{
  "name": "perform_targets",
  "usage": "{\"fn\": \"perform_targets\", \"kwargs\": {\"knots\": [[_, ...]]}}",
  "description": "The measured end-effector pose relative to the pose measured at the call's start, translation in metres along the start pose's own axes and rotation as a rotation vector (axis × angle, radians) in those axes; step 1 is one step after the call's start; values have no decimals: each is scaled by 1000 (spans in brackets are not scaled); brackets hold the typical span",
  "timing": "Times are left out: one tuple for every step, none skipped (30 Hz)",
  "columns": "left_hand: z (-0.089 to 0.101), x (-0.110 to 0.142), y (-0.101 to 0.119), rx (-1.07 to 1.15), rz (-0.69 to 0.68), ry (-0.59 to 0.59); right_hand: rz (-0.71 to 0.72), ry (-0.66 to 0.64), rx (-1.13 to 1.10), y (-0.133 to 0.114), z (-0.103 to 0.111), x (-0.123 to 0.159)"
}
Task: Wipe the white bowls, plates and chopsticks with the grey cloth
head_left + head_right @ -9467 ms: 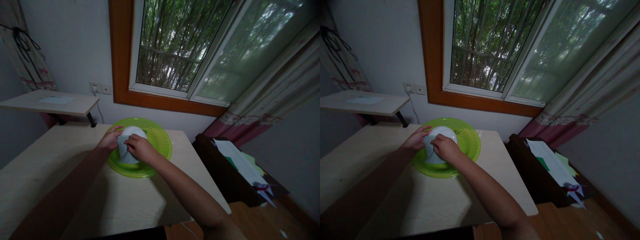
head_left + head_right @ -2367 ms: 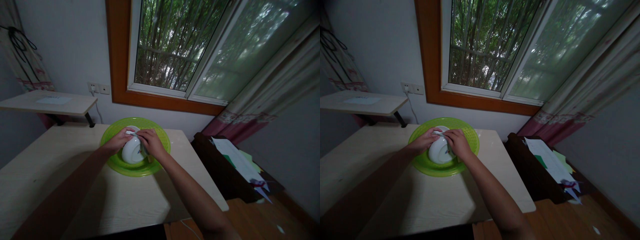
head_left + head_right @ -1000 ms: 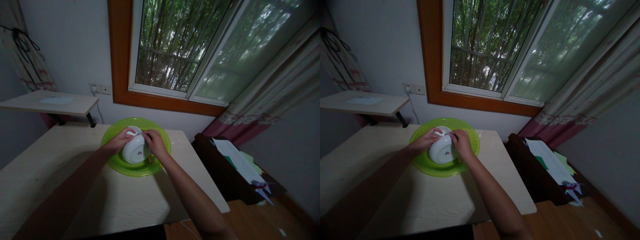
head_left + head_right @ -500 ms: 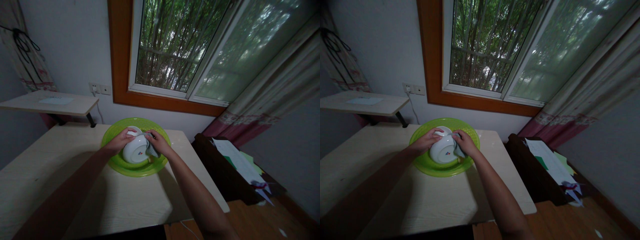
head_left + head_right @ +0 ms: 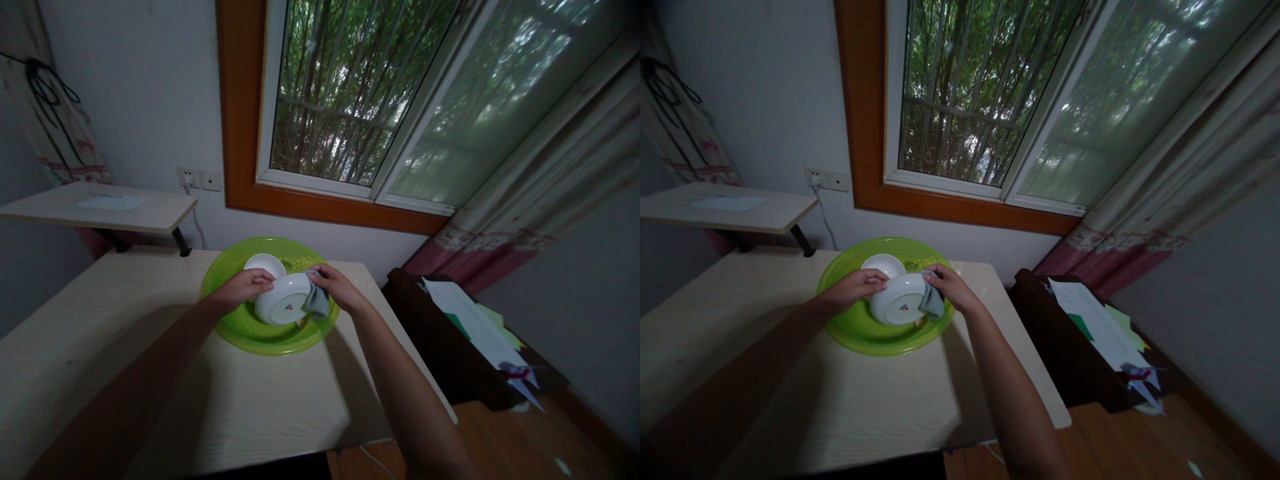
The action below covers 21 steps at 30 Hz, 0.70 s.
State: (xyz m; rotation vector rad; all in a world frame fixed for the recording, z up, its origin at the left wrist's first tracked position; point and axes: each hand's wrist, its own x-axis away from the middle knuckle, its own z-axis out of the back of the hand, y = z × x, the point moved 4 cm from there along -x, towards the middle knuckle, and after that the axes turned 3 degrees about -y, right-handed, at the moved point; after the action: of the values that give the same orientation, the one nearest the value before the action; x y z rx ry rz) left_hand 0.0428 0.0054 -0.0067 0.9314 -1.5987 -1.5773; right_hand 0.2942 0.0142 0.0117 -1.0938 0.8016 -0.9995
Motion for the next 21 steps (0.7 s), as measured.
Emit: {"fn": "perform_targets", "kwargs": {"knots": [[0,0,0,0,4,3,1,-2,8,-2,-1,-1],[0,0,1,-4,5,9,5,-6,19,-4,-3,-3],[-1,0,1,-8,5,12,14,-16,33,-8,-5,-5],[-1,0,1,-12,2,17,32,-29,49,-12,-8,-7],[-1,0,2,-17,-4,21,59,-44,72,-17,-11,-9],[-1,0,2,-21,-14,30,90,-61,102,-22,-15,-12],[-1,0,2,-22,-23,38,120,-75,138,-27,-18,-15],[-1,0,2,-21,-31,46,143,-88,185,-32,-22,-17],[-1,-1,2,-17,-35,52,161,-99,236,-36,-25,-20],[-1,-1,2,-9,-37,58,178,-99,284,-40,-29,-22],[-1,-1,1,1,-36,62,193,-96,331,-44,-33,-24],[-1,-1,1,13,-34,65,208,-96,375,-47,-37,-26],[-1,-1,0,24,-31,68,223,-98,413,-49,-41,-27],[0,-2,-1,34,-30,70,236,-104,446,-51,-45,-28],[0,-2,-2,39,-32,71,246,-108,471,-52,-48,-29],[0,-2,-3,40,-34,71,251,-110,482,-53,-50,-29],[1,-2,-3,39,-37,71,252,-112,477,-52,-51,-29],[1,-2,-4,36,-39,67,248,-118,457,-51,-51,-29],[1,-2,-4,33,-39,64,240,-124,424,-50,-50,-29],[1,-2,-4,32,-36,60,229,-133,385,-48,-48,-28],[0,-2,-4,33,-31,57,214,-142,343,-46,-45,-27]]}}
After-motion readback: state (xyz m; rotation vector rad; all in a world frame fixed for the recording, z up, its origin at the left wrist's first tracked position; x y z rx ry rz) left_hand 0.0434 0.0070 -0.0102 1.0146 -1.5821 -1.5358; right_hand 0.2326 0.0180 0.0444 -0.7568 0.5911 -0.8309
